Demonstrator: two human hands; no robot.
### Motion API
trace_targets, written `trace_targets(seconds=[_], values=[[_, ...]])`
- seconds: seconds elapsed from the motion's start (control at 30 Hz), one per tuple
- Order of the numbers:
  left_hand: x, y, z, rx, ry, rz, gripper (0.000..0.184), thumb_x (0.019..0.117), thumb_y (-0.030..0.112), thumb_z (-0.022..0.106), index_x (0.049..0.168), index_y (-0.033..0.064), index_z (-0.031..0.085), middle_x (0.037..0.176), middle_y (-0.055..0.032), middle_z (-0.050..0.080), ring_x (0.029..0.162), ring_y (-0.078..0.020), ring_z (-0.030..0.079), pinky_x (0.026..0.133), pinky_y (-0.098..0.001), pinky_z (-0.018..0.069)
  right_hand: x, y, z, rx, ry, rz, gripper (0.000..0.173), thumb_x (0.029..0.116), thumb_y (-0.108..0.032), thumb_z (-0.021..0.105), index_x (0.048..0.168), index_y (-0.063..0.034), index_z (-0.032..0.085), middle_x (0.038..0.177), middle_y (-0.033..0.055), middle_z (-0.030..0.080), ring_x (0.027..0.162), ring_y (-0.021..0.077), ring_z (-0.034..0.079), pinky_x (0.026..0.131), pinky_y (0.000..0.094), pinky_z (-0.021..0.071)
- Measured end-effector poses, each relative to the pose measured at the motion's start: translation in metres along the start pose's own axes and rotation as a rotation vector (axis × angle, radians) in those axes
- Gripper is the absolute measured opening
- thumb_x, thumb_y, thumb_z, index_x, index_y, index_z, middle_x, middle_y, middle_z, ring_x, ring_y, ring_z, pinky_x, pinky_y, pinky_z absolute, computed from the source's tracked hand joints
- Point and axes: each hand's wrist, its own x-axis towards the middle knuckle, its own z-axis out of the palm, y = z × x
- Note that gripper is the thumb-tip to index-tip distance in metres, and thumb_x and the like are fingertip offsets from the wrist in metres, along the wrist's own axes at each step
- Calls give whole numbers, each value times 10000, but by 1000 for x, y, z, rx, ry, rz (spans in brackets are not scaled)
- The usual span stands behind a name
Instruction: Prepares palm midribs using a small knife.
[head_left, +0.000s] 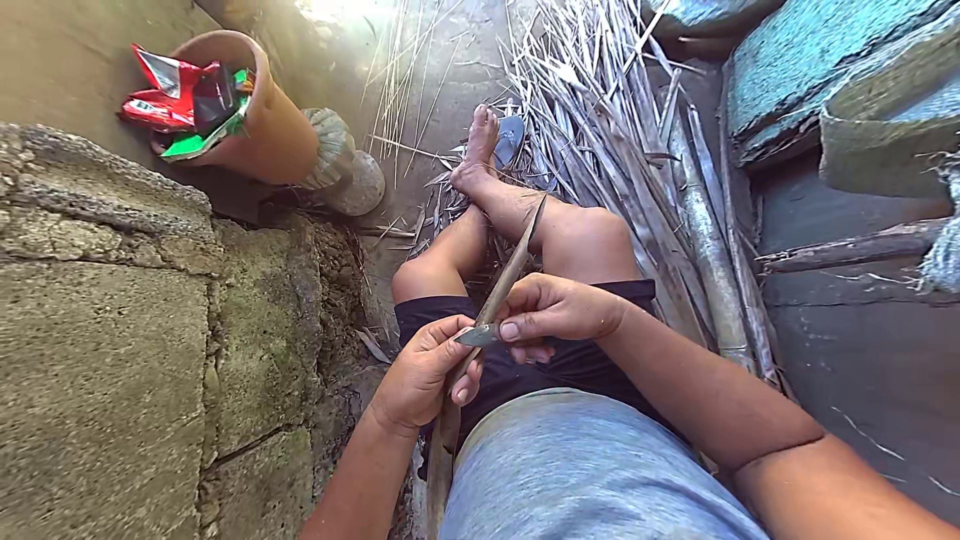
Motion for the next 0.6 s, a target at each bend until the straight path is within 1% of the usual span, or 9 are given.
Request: trace_targets(seconds=[0.1,0.17,0.27,0.37,0.5,0.6], values=[[-1,0,1,18,51,11,169,1055,179,561,988,67,668,681,-14,623,506,-57,580,490,-186,508,-1,-1,-4,-88,42,9,214,1075,-179,534,1034,-17,667,766,-16,702,565,19,620,497,166,511],[-2,1,1,27,74,23,179,1057,186,565,974,62,662,685,-14,619,506,-57,576,489,-188,507,-3,-1,-7,-110,72,-1,219,1077,-180,528,1043,-13,666,770,-7,702,559,22,615,492,167,509],[-4,2,4,50,102,30,173,1063,182,554,982,62,649,684,-20,620,501,-60,577,484,-191,511,-9,-3,-16,-133,124,-21,210,1070,-182,539,1029,-22,669,749,-3,706,551,32,621,489,178,515],[-5,1,4,66,94,29,173,1065,181,550,987,62,649,686,-24,623,502,-63,579,485,-192,512,-12,-7,-19,-153,138,-21,209,1067,-181,543,1022,-22,669,741,-3,702,555,33,620,498,175,514],[-7,1,5,81,77,34,165,1059,186,568,986,61,648,690,-29,626,506,-66,588,480,-195,515,-18,-13,-27,-148,223,-20,208,1058,-152,535,996,-11,675,711,35,695,517,51,604,473,184,505],[-9,0,4,84,84,35,174,1060,192,567,987,59,652,691,-33,632,508,-68,593,484,-194,517,-20,-15,-31,-155,237,-17,207,1061,-153,534,992,-14,671,719,45,697,518,60,610,467,189,508]])
